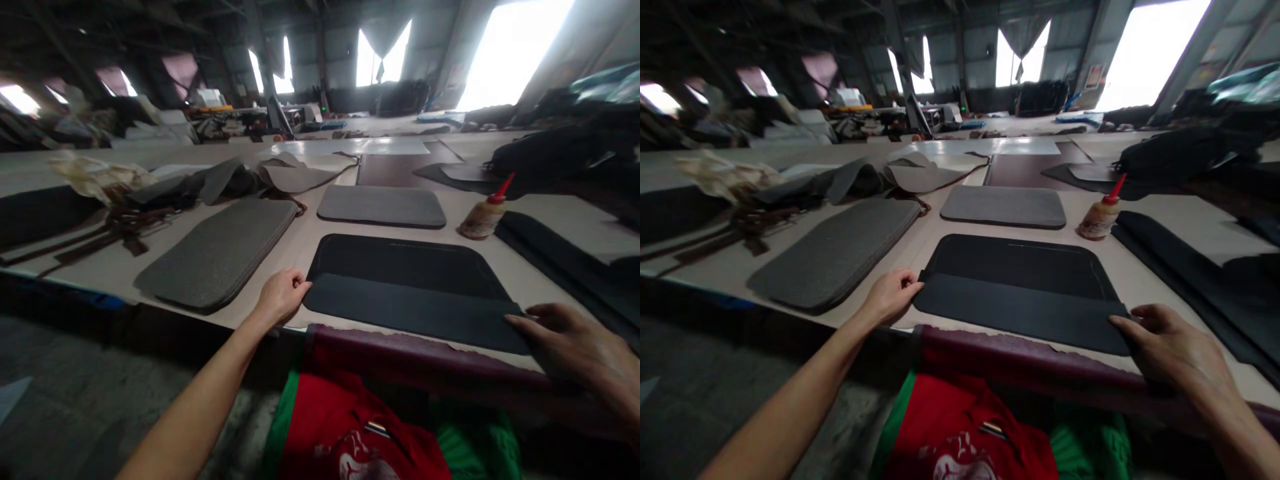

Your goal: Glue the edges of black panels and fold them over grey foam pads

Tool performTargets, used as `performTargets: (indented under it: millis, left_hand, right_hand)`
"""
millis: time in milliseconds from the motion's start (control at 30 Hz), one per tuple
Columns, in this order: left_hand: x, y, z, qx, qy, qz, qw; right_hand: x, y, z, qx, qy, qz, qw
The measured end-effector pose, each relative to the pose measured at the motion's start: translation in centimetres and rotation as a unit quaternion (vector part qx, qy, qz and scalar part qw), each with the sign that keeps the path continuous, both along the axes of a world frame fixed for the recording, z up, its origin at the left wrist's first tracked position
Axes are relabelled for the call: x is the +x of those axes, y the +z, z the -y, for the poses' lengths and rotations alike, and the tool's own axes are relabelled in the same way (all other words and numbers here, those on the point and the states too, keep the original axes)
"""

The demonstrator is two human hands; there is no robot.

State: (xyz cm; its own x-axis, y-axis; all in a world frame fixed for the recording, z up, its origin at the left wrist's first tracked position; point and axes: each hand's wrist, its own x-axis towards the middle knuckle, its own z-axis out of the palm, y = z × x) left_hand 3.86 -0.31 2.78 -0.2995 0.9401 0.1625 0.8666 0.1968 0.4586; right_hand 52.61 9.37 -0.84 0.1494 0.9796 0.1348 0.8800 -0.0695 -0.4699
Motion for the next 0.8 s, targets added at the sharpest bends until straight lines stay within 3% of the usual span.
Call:
performTargets:
  millis: [100,200,300,400,467,567,633,700,800]
  left_hand:
    - [-0.1,-0.1,0.0,-0.01,-0.007,-0.021,1.0]
    - [-0.1,0.0,0.2,-0.012,-0.001,-0.027,1.0]
    - [0.4,0.5,0.2,0.061,-0.017,-0.096,0.993]
    - [1.7,1.0,-0.3,0.157,-0.127,-0.177,0.963]
    - [3.0,1.1,-0.8,0.182,-0.228,-0.16,0.943]
    - [4.9,0.3,-1.4,0.149,-0.345,-0.1,0.921]
    - [5.5,-0.6,-1.7,0.111,-0.373,-0.075,0.918]
    - [5.6,-1.5,-1.9,0.094,-0.372,-0.062,0.921]
    - [5.2,-2.1,-2.1,0.089,-0.363,-0.053,0.926]
  right_hand:
    - [-0.5,0.3,0.1,-0.027,-0.044,-0.031,0.998]
    - [-1.0,0.7,0.5,-0.021,-0.03,-0.056,0.998]
    - [-1.4,1.0,1.0,-0.003,-0.006,-0.043,0.999]
    - [-1.5,0.8,1.2,0.025,0.011,-0.038,0.999]
    - [-1.5,0.6,1.1,0.035,0.021,-0.035,0.999]
    - [-1.3,0.6,1.0,0.023,0.027,-0.054,0.998]
    - [-1.2,1.0,1.2,0.02,0.041,-0.08,0.996]
    - [-1.4,1.6,1.6,0.05,0.103,-0.092,0.989]
    - [-2.0,2.4,2.5,0.095,0.268,-0.076,0.956]
